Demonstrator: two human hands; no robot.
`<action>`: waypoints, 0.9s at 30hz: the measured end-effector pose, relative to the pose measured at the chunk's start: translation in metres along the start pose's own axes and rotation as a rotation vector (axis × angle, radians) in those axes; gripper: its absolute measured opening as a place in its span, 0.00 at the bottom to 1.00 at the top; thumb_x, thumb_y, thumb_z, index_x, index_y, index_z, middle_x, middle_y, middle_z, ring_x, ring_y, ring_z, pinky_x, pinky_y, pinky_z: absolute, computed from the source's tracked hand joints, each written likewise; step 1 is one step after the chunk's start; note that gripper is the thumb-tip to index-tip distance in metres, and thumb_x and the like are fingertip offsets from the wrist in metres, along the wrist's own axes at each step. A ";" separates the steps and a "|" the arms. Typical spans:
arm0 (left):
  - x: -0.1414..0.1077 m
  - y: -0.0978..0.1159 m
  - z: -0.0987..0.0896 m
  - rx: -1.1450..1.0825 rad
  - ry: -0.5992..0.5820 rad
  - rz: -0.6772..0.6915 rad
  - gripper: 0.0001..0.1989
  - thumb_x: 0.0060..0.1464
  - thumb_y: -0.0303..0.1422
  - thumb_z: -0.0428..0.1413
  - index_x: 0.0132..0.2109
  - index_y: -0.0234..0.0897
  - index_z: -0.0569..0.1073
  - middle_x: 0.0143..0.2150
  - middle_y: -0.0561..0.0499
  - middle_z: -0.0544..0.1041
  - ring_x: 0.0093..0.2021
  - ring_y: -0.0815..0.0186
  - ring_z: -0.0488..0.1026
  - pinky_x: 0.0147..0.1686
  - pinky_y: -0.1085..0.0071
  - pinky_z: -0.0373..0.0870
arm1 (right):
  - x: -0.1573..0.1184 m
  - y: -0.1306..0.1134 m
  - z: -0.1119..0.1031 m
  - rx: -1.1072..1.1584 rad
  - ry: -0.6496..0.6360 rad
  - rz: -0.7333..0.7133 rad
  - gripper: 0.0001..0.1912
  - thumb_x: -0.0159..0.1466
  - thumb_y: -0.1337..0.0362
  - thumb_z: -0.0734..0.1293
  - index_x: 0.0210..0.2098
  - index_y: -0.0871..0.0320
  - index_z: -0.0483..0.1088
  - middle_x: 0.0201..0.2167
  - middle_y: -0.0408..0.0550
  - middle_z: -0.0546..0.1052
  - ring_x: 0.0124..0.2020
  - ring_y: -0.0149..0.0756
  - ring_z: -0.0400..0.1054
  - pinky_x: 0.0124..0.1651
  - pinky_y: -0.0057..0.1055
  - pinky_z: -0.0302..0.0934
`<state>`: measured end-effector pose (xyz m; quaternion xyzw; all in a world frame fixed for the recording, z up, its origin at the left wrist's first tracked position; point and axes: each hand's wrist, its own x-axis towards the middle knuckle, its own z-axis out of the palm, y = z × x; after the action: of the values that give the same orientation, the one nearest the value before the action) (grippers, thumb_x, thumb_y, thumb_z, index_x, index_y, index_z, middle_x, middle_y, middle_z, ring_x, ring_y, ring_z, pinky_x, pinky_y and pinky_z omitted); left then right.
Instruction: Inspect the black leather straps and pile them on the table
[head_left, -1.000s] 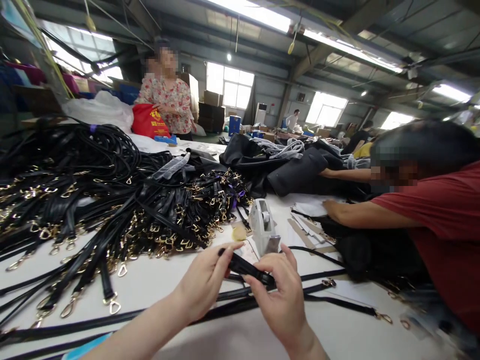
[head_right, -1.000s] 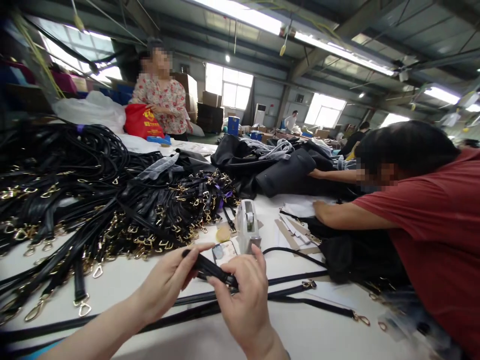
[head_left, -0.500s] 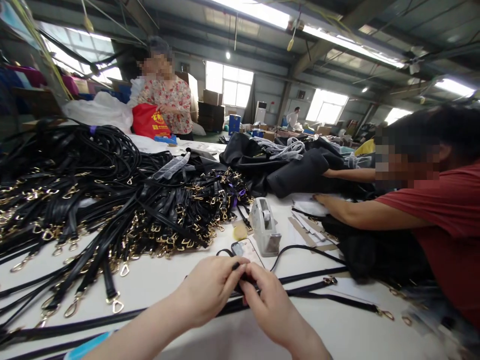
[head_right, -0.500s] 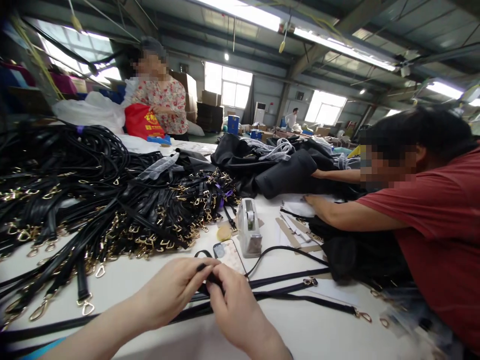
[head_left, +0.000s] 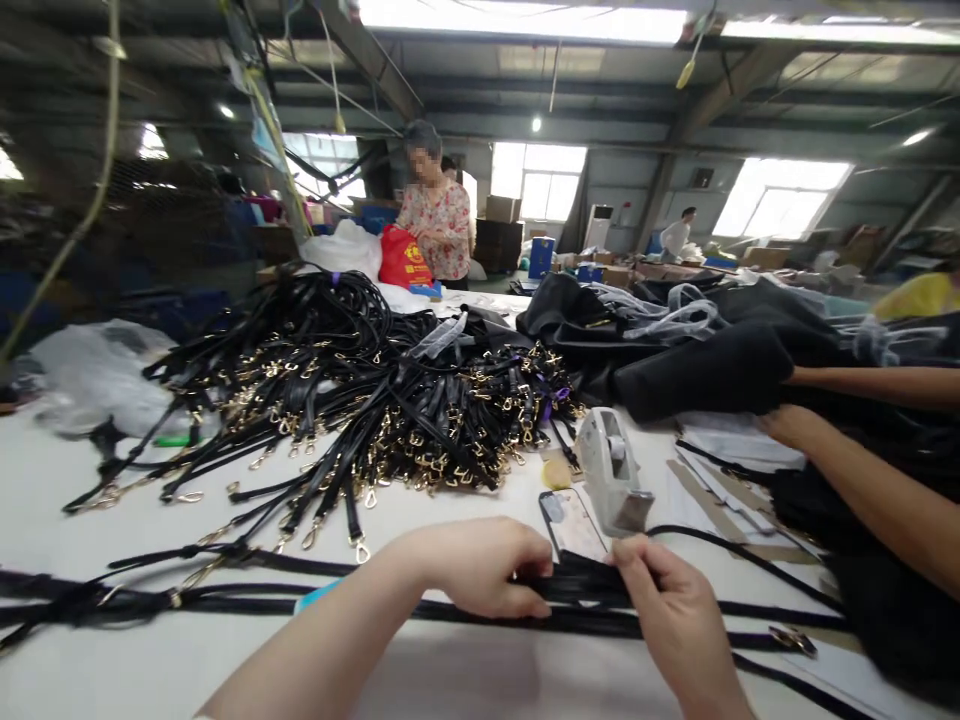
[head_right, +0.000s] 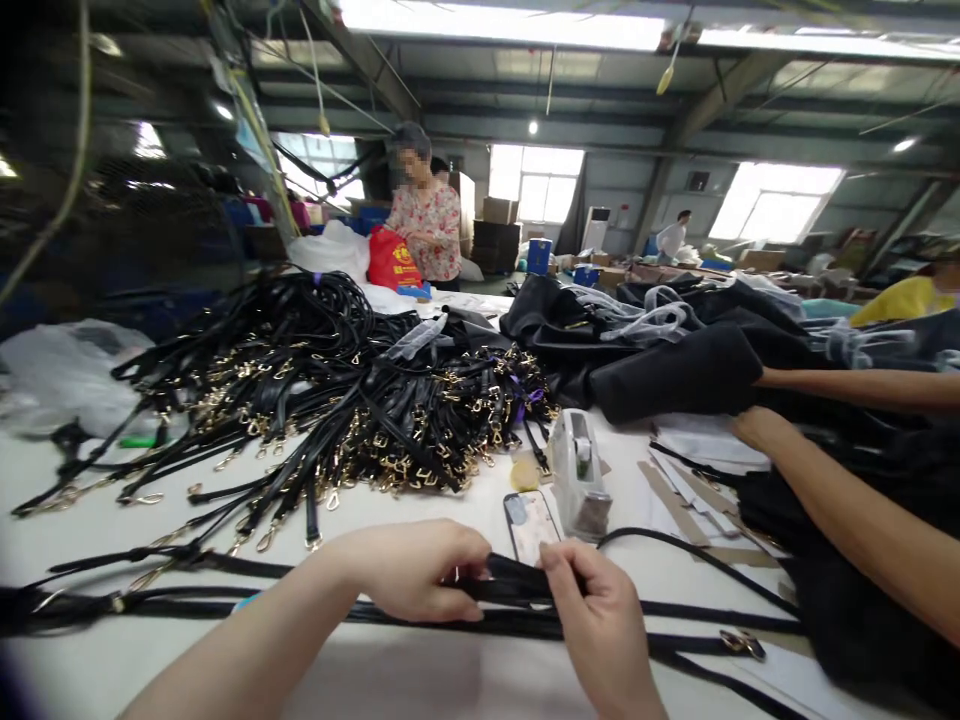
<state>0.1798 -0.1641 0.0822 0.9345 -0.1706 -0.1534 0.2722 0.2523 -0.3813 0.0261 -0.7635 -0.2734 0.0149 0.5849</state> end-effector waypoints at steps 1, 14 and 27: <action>0.000 -0.002 0.000 -0.018 0.019 -0.021 0.10 0.54 0.40 0.60 0.40 0.39 0.74 0.31 0.54 0.73 0.27 0.70 0.65 0.25 0.75 0.58 | 0.001 0.001 -0.002 -0.005 0.034 0.003 0.21 0.67 0.48 0.63 0.25 0.57 0.71 0.21 0.40 0.67 0.25 0.33 0.61 0.28 0.25 0.55; 0.000 -0.011 -0.006 -0.145 0.336 -0.018 0.13 0.50 0.38 0.66 0.42 0.37 0.80 0.31 0.54 0.77 0.29 0.71 0.68 0.28 0.78 0.60 | 0.014 0.024 -0.001 -0.259 -0.403 -0.102 0.22 0.68 0.46 0.60 0.28 0.54 0.71 0.21 0.42 0.70 0.24 0.34 0.63 0.27 0.26 0.56; 0.012 -0.007 0.007 -0.187 0.415 0.019 0.16 0.50 0.39 0.67 0.45 0.37 0.80 0.37 0.51 0.82 0.34 0.69 0.74 0.33 0.78 0.63 | 0.011 0.013 -0.001 -0.093 -0.405 0.100 0.25 0.67 0.44 0.60 0.27 0.57 0.72 0.25 0.43 0.72 0.29 0.37 0.65 0.33 0.27 0.57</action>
<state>0.1894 -0.1662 0.0703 0.9151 -0.1047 0.0294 0.3883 0.2671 -0.3795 0.0179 -0.7836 -0.3477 0.1844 0.4807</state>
